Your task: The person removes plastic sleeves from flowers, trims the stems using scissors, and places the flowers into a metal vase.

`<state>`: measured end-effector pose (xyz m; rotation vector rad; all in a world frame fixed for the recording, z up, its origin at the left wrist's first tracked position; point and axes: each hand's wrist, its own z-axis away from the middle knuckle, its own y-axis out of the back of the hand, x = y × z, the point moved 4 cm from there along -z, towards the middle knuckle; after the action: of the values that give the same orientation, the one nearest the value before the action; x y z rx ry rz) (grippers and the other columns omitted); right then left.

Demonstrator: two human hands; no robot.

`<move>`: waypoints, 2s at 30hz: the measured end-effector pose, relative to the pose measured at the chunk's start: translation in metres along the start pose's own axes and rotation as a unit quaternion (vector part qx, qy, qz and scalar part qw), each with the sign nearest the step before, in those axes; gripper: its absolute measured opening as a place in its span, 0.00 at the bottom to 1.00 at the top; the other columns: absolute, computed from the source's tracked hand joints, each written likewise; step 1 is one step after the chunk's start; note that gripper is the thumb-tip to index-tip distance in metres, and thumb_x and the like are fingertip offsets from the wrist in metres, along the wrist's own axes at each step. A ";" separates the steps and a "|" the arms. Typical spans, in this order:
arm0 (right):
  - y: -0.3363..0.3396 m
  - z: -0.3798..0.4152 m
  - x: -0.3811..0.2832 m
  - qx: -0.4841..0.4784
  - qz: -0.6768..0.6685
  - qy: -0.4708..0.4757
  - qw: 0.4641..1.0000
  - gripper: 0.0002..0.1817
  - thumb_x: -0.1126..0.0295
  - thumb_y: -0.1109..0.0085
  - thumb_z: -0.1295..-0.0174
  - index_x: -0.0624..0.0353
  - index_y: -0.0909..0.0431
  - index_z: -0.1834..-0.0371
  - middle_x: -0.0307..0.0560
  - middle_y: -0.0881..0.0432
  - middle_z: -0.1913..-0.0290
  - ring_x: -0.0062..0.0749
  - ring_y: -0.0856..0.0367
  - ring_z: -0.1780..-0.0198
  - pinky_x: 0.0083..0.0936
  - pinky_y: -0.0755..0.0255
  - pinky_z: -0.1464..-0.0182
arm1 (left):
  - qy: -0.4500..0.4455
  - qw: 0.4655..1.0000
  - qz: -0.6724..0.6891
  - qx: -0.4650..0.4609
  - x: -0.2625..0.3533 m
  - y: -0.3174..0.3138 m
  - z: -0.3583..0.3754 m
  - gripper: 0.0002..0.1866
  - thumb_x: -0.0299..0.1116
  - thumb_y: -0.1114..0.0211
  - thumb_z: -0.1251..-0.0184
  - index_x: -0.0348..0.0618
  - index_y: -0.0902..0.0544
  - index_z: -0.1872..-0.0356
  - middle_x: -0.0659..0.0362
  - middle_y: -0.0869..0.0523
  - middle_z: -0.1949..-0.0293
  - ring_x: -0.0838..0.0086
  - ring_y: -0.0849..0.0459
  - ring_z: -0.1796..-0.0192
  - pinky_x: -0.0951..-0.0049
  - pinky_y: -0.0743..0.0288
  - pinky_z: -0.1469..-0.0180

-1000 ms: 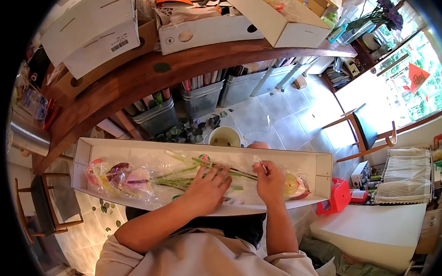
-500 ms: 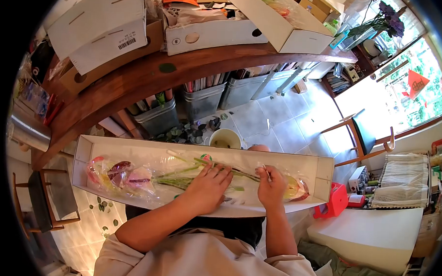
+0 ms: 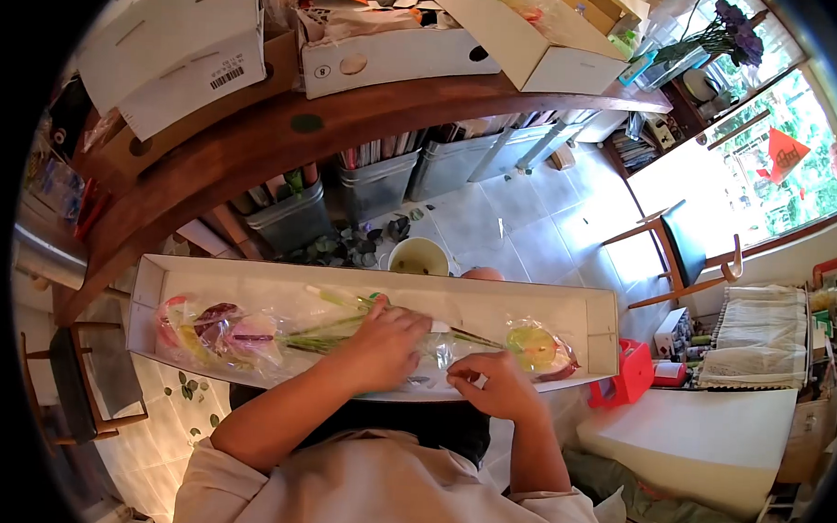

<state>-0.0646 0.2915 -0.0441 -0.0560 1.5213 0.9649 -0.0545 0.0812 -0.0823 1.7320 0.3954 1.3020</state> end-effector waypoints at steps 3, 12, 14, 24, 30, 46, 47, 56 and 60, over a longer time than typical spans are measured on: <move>0.001 0.004 0.002 -0.017 -0.036 -0.088 0.995 0.06 0.75 0.27 0.41 0.63 0.11 0.61 0.50 0.11 0.69 0.34 0.12 0.69 0.29 0.20 0.64 | -0.067 0.994 0.053 -0.067 0.021 -0.008 0.001 0.32 0.30 0.31 0.38 0.37 0.24 0.30 0.48 0.19 0.34 0.53 0.25 0.29 0.42 0.41 0.20; 0.009 -0.014 0.002 0.109 0.117 -0.010 0.987 0.13 0.73 0.27 0.40 0.62 0.11 0.53 0.55 0.15 0.62 0.53 0.14 0.62 0.39 0.19 0.58 | -0.146 0.985 0.013 -0.094 0.032 -0.008 0.004 0.25 0.34 0.32 0.34 0.38 0.17 0.36 0.48 0.20 0.30 0.48 0.27 0.25 0.45 0.37 0.22; 0.004 -0.013 0.011 0.067 0.118 -0.014 0.991 0.14 0.73 0.26 0.41 0.63 0.10 0.52 0.55 0.14 0.62 0.48 0.12 0.62 0.37 0.19 0.58 | -0.159 0.985 0.003 -0.071 0.030 -0.010 0.004 0.22 0.34 0.32 0.34 0.38 0.15 0.40 0.48 0.19 0.32 0.50 0.25 0.27 0.49 0.33 0.25; -0.009 -0.012 0.014 0.067 0.156 -0.017 0.985 0.08 0.69 0.31 0.37 0.63 0.09 0.62 0.57 0.13 0.64 0.57 0.13 0.60 0.45 0.18 0.55 | -0.009 0.984 -0.176 -0.028 -0.033 0.041 -0.022 0.10 0.29 0.32 0.41 0.40 0.12 0.58 0.53 0.13 0.59 0.52 0.13 0.52 0.53 0.18 0.47; -0.003 -0.003 0.029 0.202 0.171 -0.139 0.954 0.09 0.68 0.31 0.37 0.61 0.10 0.57 0.53 0.13 0.64 0.56 0.13 0.61 0.45 0.19 0.56 | 0.033 0.982 -0.174 -0.065 -0.047 0.023 -0.017 0.08 0.33 0.31 0.37 0.43 0.13 0.61 0.53 0.14 0.58 0.53 0.12 0.53 0.52 0.19 0.47; 0.034 -0.034 0.029 0.004 0.418 -0.090 0.904 0.14 0.58 0.28 0.40 0.60 0.11 0.66 0.54 0.10 0.62 0.50 0.14 0.51 0.46 0.29 0.38 | 0.003 0.989 -0.138 0.045 -0.031 0.028 -0.005 0.10 0.33 0.30 0.41 0.42 0.16 0.60 0.53 0.15 0.57 0.56 0.16 0.48 0.54 0.23 0.42; 0.031 -0.044 0.028 -0.006 0.424 -0.095 0.901 0.16 0.56 0.28 0.39 0.60 0.11 0.67 0.56 0.10 0.62 0.51 0.13 0.52 0.46 0.28 0.39 | 0.009 0.990 -0.137 0.038 -0.032 0.025 -0.005 0.12 0.33 0.29 0.40 0.41 0.16 0.57 0.52 0.15 0.54 0.56 0.16 0.46 0.54 0.24 0.40; 0.029 -0.070 0.066 -0.022 0.367 -0.164 0.915 0.16 0.54 0.28 0.44 0.58 0.11 0.69 0.57 0.10 0.66 0.52 0.10 0.58 0.49 0.21 0.47 | 0.019 0.993 -0.119 -0.013 -0.030 0.009 -0.004 0.33 0.45 0.31 0.30 0.39 0.24 0.29 0.43 0.25 0.26 0.48 0.29 0.24 0.51 0.40 0.19; 0.020 -0.070 0.069 0.023 0.396 -0.143 0.907 0.11 0.60 0.31 0.45 0.57 0.12 0.73 0.56 0.11 0.68 0.53 0.10 0.60 0.50 0.20 0.49 | 0.044 0.991 -0.126 -0.024 -0.027 0.007 -0.005 0.33 0.49 0.35 0.27 0.40 0.24 0.28 0.42 0.26 0.25 0.47 0.29 0.23 0.48 0.42 0.18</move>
<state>-0.1472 0.2971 -0.1002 0.7641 1.2877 1.4919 -0.0711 0.0610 -0.0929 1.5323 0.6072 1.1972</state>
